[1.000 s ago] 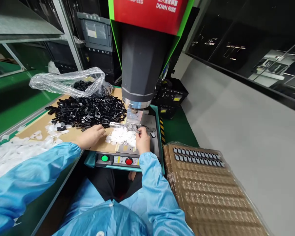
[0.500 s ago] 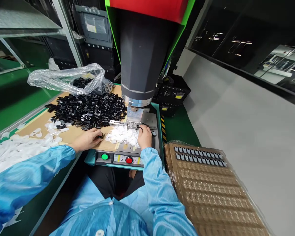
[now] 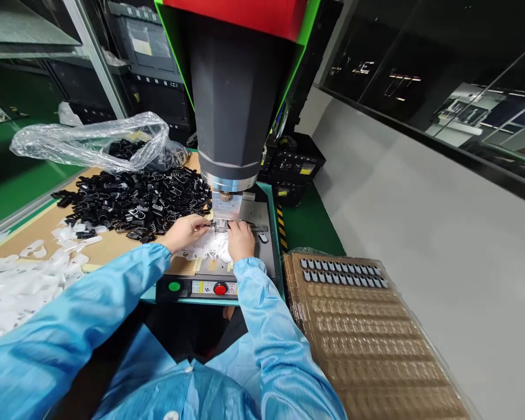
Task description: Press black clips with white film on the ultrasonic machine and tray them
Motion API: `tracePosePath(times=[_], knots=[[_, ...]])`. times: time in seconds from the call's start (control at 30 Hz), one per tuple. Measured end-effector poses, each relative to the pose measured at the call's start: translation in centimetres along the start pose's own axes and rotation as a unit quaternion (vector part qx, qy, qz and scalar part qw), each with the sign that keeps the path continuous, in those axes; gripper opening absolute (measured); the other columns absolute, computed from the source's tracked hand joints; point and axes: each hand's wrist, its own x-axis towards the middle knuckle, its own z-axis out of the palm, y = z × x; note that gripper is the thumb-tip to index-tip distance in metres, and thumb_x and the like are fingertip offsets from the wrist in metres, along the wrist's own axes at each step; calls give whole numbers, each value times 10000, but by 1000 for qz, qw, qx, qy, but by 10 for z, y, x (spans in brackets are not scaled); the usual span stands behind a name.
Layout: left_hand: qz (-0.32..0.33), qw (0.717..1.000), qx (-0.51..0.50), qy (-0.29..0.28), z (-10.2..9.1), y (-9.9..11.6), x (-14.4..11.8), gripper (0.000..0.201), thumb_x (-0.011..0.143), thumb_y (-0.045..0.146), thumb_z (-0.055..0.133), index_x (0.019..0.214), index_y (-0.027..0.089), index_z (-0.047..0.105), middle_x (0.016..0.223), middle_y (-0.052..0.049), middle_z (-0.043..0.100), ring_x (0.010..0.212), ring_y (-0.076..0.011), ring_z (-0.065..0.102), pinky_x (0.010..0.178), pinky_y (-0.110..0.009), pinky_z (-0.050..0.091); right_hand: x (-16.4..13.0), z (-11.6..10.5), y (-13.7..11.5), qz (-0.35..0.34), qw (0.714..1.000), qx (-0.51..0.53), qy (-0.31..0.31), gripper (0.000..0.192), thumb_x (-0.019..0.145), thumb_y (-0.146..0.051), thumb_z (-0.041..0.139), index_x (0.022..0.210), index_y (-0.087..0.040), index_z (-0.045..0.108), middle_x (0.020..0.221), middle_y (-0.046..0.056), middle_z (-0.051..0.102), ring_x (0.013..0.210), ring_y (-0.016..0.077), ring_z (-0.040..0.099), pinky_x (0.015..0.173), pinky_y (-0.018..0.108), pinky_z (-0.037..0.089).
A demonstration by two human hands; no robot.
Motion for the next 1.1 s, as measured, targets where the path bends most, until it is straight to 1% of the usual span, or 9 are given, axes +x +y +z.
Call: tracePosePath(times=[0.1, 0.2, 0.3, 0.47, 0.63, 0.8, 0.93, 1.03, 1.1], knots=[[9, 1000, -5, 10, 28, 10, 18, 286, 986, 343, 610, 1138, 187, 795, 1148, -128, 768, 1106, -282, 707, 1022, -412, 567, -1, -6, -5, -16, 999, -44, -28, 357, 1059, -232, 549, 1385, -241, 697, 1223, 150, 641, 1180, 324, 548, 985, 426, 486], [15, 1000, -7, 11, 41, 11, 24, 300, 1009, 352, 594, 1173, 201, 795, 1201, -125, 759, 1169, -281, 691, 1068, -417, 561, -2, -12, -8, -18, 996, -72, -54, 426, 1047, -192, 524, 1446, -254, 659, 1250, 152, 636, 1189, 333, 529, 962, 437, 467], [38, 999, 18, 7, 42, 9, 22, 318, 1022, 353, 580, 1206, 209, 796, 1223, -128, 748, 1200, -290, 676, 1113, -438, 543, -2, -16, -8, -25, 994, -85, -67, 475, 1027, -162, 512, 1477, -259, 629, 1276, 160, 631, 1190, 340, 511, 952, 455, 450], [72, 995, 73, 3, 43, 10, 14, 398, 1028, 230, 502, 1323, 177, 763, 1307, -152, 712, 1226, -298, 646, 1113, -453, 537, -5, -18, -6, -26, 994, -89, -64, 512, 1011, -161, 509, 1501, -267, 610, 1292, 162, 632, 1181, 349, 501, 935, 472, 438], [53, 995, 83, -5, 48, 15, 13, 469, 1004, 179, 498, 1419, 184, 716, 1384, -190, 650, 1295, -325, 600, 1140, -495, 512, -4, -20, -5, -28, 993, -91, -69, 534, 994, -140, 511, 1498, -290, 606, 1290, 155, 635, 1176, 350, 504, 932, 472, 430], [31, 995, 96, -26, 45, 20, 13, 494, 976, 201, 553, 1449, 242, 692, 1391, -170, 627, 1301, -328, 584, 1144, -494, 494, 1, -20, -6, -33, 990, -105, -85, 503, 979, -111, 512, 1445, -267, 618, 1255, 162, 640, 1175, 348, 510, 936, 460, 432], [19, 992, 117, -45, 38, 23, 17, 415, 991, 255, 546, 1364, 230, 727, 1347, -165, 649, 1292, -335, 584, 1154, -504, 477, 2, -23, -7, -46, 991, -103, -77, 504, 965, -102, 523, 1437, -256, 614, 1262, 156, 644, 1177, 338, 524, 961, 452, 452], [5, 995, 93, -40, 25, 23, 11, 438, 1015, 339, 529, 1396, 202, 698, 1353, -168, 648, 1291, -333, 598, 1165, -492, 477, -6, -32, -5, -60, 995, -54, -56, 505, 955, -94, 528, 1433, -230, 618, 1317, 146, 649, 1219, 322, 536, 1032, 454, 474], [-14, 998, 54, -29, 11, 17, -4, 522, 1031, 422, 520, 1488, 192, 629, 1398, -162, 632, 1327, -322, 597, 1190, -472, 469, -20, -40, 4, -68, 997, 4, -25, 478, 950, -97, 531, 1400, -217, 638, 1353, 132, 656, 1270, 305, 540, 1101, 452, 476]])
